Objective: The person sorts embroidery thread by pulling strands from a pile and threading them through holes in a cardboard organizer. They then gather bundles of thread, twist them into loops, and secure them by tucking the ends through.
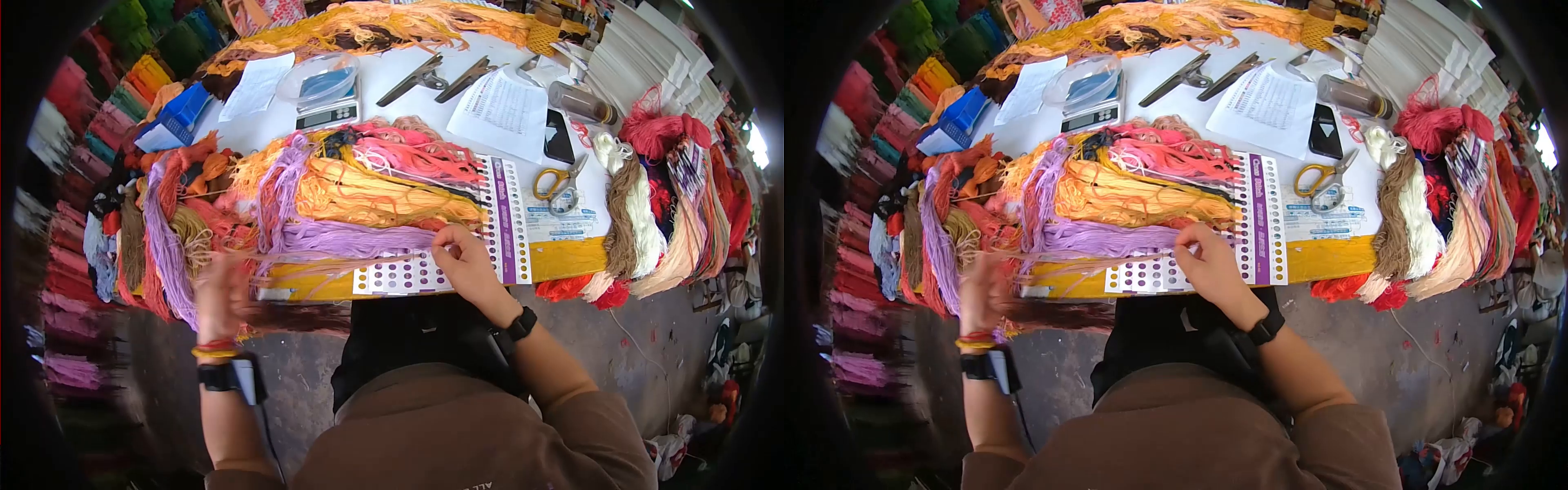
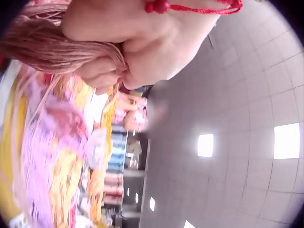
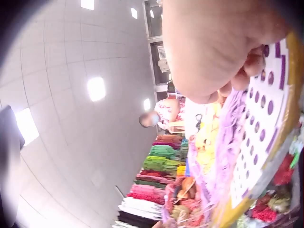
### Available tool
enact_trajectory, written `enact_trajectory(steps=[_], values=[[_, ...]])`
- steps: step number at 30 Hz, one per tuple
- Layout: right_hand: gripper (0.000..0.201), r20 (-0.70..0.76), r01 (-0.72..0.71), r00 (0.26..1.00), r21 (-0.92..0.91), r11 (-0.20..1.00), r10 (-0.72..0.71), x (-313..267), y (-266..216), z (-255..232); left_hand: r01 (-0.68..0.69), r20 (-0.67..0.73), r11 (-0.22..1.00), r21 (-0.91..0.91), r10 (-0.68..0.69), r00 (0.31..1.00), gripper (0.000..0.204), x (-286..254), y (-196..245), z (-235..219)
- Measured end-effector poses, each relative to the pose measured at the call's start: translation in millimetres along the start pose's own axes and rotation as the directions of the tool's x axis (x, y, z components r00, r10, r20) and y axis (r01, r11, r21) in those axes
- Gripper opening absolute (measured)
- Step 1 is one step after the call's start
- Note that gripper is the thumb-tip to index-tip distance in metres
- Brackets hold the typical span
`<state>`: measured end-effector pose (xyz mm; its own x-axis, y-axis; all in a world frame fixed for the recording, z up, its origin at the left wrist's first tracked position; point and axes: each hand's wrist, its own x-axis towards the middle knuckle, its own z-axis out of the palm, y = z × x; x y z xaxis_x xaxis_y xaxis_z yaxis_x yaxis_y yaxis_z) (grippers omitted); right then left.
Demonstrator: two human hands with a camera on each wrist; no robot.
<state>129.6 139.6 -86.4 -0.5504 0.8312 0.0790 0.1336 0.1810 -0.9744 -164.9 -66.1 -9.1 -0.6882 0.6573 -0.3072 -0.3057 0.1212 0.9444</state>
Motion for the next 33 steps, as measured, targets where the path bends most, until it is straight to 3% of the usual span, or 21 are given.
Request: enact_trajectory(steps=[1,2,4,5,7,8,10,13,14,15,17,18,20,24,27,29,33], values=[[0.012,0.054,0.050,0.997,0.001,0.999,-0.050,-2.0,-15.9,5.5,0.056,0.173,0.998,-0.010,-0.054,0.983,0.036,-4.7,-8.0,21.8],[0.012,0.105,0.099,0.989,0.004,0.995,-0.099,-5.5,-28.9,12.5,0.089,0.245,0.996,-0.026,-0.080,0.966,0.038,-13.0,-12.6,52.1],[0.015,0.199,0.141,0.970,0.004,0.990,-0.139,-12.5,-51.2,30.6,0.280,0.501,0.946,-0.161,-0.166,0.850,0.041,-15.1,-33.2,94.3],[0.015,0.237,0.162,0.957,0.050,0.985,-0.170,-13.2,-47.8,41.3,0.296,0.500,0.947,-0.123,-0.198,0.843,0.041,-24.6,-32.7,117.4],[0.015,0.267,0.187,0.942,0.091,0.978,-0.205,-15.3,-44.7,45.6,0.372,0.670,0.906,-0.203,-0.149,0.727,0.042,-17.3,-54.5,132.6],[0.014,0.264,0.120,0.956,0.057,0.991,-0.131,-17.7,-46.9,44.3,0.409,0.725,0.888,-0.211,-0.139,0.675,0.043,-19.9,-54.7,140.3],[0.014,0.263,0.050,0.963,0.025,0.998,-0.055,-19.8,-43.1,44.6,0.423,0.719,0.877,-0.228,-0.141,0.680,0.044,-27.5,-43.6,146.9],[0.012,0.241,-0.132,0.970,0.416,0.900,0.031,-21.1,-35.0,47.2,0.445,0.712,0.864,-0.236,-0.158,0.684,0.044,-31.9,-42.1,146.1],[0.012,0.239,-0.131,0.970,0.419,0.898,0.030,-22.4,-38.2,47.4,0.454,0.716,0.860,-0.231,-0.167,0.678,0.044,-31.9,-43.1,146.1],[0.013,0.242,-0.050,0.970,0.307,0.950,-0.027,-23.9,-43.4,47.1,0.454,0.716,0.861,-0.229,-0.167,0.678,0.044,-31.0,-46.7,146.3],[0.015,0.235,0.080,0.967,0.103,0.991,-0.103,-25.5,-42.2,49.1,0.318,0.727,0.935,-0.157,-0.108,0.678,0.051,-29.0,-54.6,146.2],[0.015,0.235,0.080,0.967,0.103,0.991,-0.102,-25.1,-38.4,49.8,0.319,0.727,0.935,-0.157,-0.109,0.678,0.051,-29.5,-54.1,145.8],[0.016,0.269,-0.056,0.963,0.215,0.975,-0.004,-23.6,-32.3,51.1,0.349,0.707,0.919,-0.185,-0.122,0.696,0.050,-30.2,-51.9,143.4],[0.015,0.238,-0.051,0.971,0.289,0.956,-0.020,-23.4,-28.6,51.8,0.382,0.658,0.896,-0.228,-0.147,0.738,0.049,-27.4,-52.3,138.7],[0.014,0.241,-0.043,0.970,0.267,0.963,-0.024,-23.2,-30.5,49.3,0.332,0.621,0.916,-0.225,-0.128,0.773,0.042,-26.5,-53.1,137.0],[0.013,0.249,-0.049,0.968,0.161,0.986,0.008,-24.3,-37.3,45.3,0.198,0.583,0.959,-0.203,-0.044,0.811,0.036,-29.1,-50.0,138.3],[0.009,0.179,0.027,0.983,0.037,0.999,-0.033,-23.3,-42.2,42.5,0.211,0.563,0.948,-0.240,-0.041,0.825,0.035,-29.8,-49.6,137.8]])
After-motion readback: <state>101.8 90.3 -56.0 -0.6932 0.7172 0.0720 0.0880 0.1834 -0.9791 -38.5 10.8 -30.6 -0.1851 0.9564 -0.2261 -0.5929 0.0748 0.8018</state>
